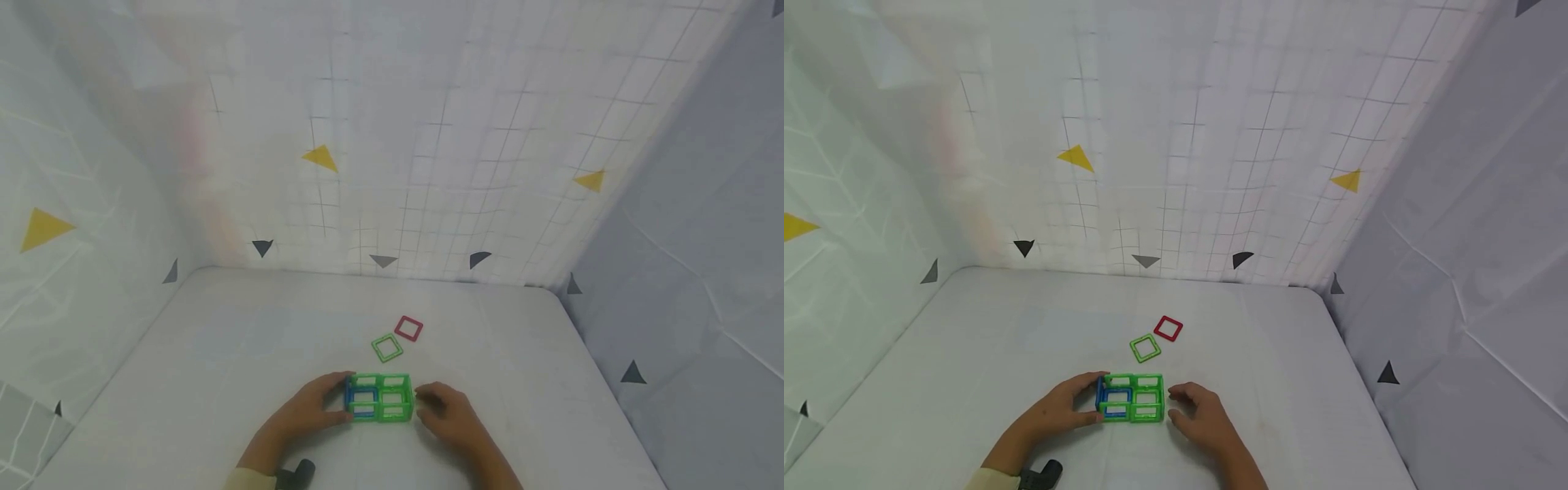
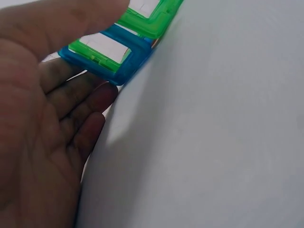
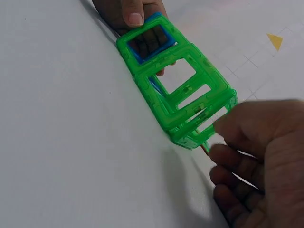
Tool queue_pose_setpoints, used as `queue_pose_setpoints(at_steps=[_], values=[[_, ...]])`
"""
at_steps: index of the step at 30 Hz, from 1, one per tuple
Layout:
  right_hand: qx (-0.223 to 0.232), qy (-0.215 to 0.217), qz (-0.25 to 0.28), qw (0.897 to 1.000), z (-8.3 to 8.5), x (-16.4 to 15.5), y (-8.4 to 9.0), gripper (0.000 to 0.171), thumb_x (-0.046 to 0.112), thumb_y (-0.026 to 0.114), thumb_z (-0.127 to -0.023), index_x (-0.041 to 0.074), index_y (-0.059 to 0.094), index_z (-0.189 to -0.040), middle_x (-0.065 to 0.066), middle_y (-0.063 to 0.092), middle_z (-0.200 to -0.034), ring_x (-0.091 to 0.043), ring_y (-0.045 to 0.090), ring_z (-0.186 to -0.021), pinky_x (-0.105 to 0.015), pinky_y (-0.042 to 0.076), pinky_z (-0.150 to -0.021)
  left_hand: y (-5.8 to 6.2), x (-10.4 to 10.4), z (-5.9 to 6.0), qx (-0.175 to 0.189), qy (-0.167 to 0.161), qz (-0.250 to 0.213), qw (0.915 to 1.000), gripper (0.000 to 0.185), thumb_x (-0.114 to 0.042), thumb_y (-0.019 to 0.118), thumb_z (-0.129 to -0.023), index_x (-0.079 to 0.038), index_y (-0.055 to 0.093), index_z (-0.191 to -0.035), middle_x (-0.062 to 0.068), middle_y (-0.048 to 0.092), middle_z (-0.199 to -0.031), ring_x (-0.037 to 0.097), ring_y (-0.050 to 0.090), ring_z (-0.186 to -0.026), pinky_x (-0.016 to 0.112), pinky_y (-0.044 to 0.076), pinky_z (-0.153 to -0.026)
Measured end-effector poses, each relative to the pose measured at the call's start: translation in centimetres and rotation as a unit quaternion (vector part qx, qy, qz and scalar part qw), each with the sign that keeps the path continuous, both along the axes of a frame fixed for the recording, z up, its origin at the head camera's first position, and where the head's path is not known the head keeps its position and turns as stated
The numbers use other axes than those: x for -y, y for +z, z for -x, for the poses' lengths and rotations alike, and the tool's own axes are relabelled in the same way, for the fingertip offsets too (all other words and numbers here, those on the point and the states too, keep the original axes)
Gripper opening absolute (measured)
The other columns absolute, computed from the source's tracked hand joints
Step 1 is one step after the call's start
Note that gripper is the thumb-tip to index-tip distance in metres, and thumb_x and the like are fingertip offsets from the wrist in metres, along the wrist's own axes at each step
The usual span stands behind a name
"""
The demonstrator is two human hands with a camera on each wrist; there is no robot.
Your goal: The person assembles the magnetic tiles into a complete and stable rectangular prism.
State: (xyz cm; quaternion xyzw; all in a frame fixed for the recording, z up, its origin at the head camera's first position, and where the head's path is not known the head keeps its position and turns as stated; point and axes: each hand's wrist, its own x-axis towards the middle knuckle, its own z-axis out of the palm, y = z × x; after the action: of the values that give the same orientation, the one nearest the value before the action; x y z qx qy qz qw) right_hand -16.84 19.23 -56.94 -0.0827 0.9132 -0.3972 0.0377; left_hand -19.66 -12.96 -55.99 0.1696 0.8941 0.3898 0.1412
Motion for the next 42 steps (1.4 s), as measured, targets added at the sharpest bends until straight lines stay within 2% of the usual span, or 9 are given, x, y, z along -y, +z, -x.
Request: queue_pose_setpoints(at_steps=[5,9,15,23,31,38,42], values=[[0.017,-0.114,-0.020,0.993,0.5,0.6,0.0,0.042,0.032,0.075,-0.088,0.028,0.062,-0.127,0.011,0.063,-0.127,-0.017,0.055,-0.128,-0.050,0.046,-0.109,0.0,-0.1,-0.2,-0.008,0.000,0.003,1.0000,0.083,-0.051,0.080,-0.075,-0.023,0.048,-0.147,0.005,0.048,-0.152,0.033,0.039,-0.143,0.059,0.031,-0.117],[0.022,-0.155,-0.033,0.987,1.0,1.0,0.3,0.058,0.033,0.078,-0.085,0.022,0.055,-0.137,0.002,0.058,-0.138,-0.023,0.050,-0.135,-0.053,0.041,-0.112,0.0,-0.2,-0.1,-0.004,0.004,0.006,1.0000,0.084,-0.053,0.080,-0.075,-0.026,0.048,-0.147,0.003,0.047,-0.153,0.032,0.038,-0.144,0.058,0.030,-0.117],[0.019,-0.164,-0.042,0.985,1.9,1.0,0.4,0.069,0.035,0.078,-0.085,0.017,0.048,-0.145,-0.004,0.051,-0.147,-0.027,0.043,-0.141,-0.054,0.038,-0.115,-0.1,-0.3,0.2,0.007,0.013,0.016,0.9998,0.084,-0.055,0.079,-0.075,-0.029,0.046,-0.148,0.001,0.046,-0.153,0.030,0.037,-0.145,0.058,0.029,-0.118],[-0.003,-0.153,-0.035,0.988,3.5,0.4,0.0,0.067,0.037,0.075,-0.088,0.016,0.047,-0.145,-0.005,0.051,-0.148,-0.026,0.042,-0.141,-0.052,0.037,-0.116,-0.3,-0.2,0.2,0.002,0.010,0.013,0.9999,0.084,-0.055,0.079,-0.074,-0.029,0.047,-0.147,0.001,0.046,-0.153,0.031,0.037,-0.145,0.059,0.030,-0.117],[-0.014,-0.150,-0.030,0.988,5.8,0.2,-0.4,0.068,0.037,0.075,-0.088,0.016,0.045,-0.146,-0.005,0.050,-0.148,-0.026,0.042,-0.142,-0.051,0.036,-0.117,0.1,-0.3,0.2,0.002,0.005,0.002,1.0000,0.085,-0.057,0.079,-0.074,-0.028,0.047,-0.147,0.003,0.046,-0.153,0.032,0.037,-0.144,0.059,0.030,-0.117],[-0.005,-0.153,-0.036,0.988,6.9,0.7,-0.1,0.070,0.032,0.077,-0.087,0.012,0.044,-0.146,-0.009,0.049,-0.148,-0.029,0.042,-0.141,-0.053,0.035,-0.116,0.4,-0.4,-0.2,0.021,0.012,-0.003,0.9997,0.083,-0.053,0.080,-0.075,-0.028,0.048,-0.147,0.003,0.046,-0.153,0.033,0.037,-0.145,0.060,0.029,-0.117],[-0.009,-0.148,-0.044,0.988,7.7,0.8,-0.1,0.071,0.034,0.076,-0.087,0.014,0.043,-0.147,-0.007,0.048,-0.149,-0.028,0.041,-0.142,-0.051,0.036,-0.117,0.6,-0.4,-0.1,0.015,0.012,0.000,0.9998,0.084,-0.053,0.080,-0.075,-0.027,0.047,-0.147,0.004,0.046,-0.153,0.033,0.037,-0.144,0.060,0.029,-0.117]])
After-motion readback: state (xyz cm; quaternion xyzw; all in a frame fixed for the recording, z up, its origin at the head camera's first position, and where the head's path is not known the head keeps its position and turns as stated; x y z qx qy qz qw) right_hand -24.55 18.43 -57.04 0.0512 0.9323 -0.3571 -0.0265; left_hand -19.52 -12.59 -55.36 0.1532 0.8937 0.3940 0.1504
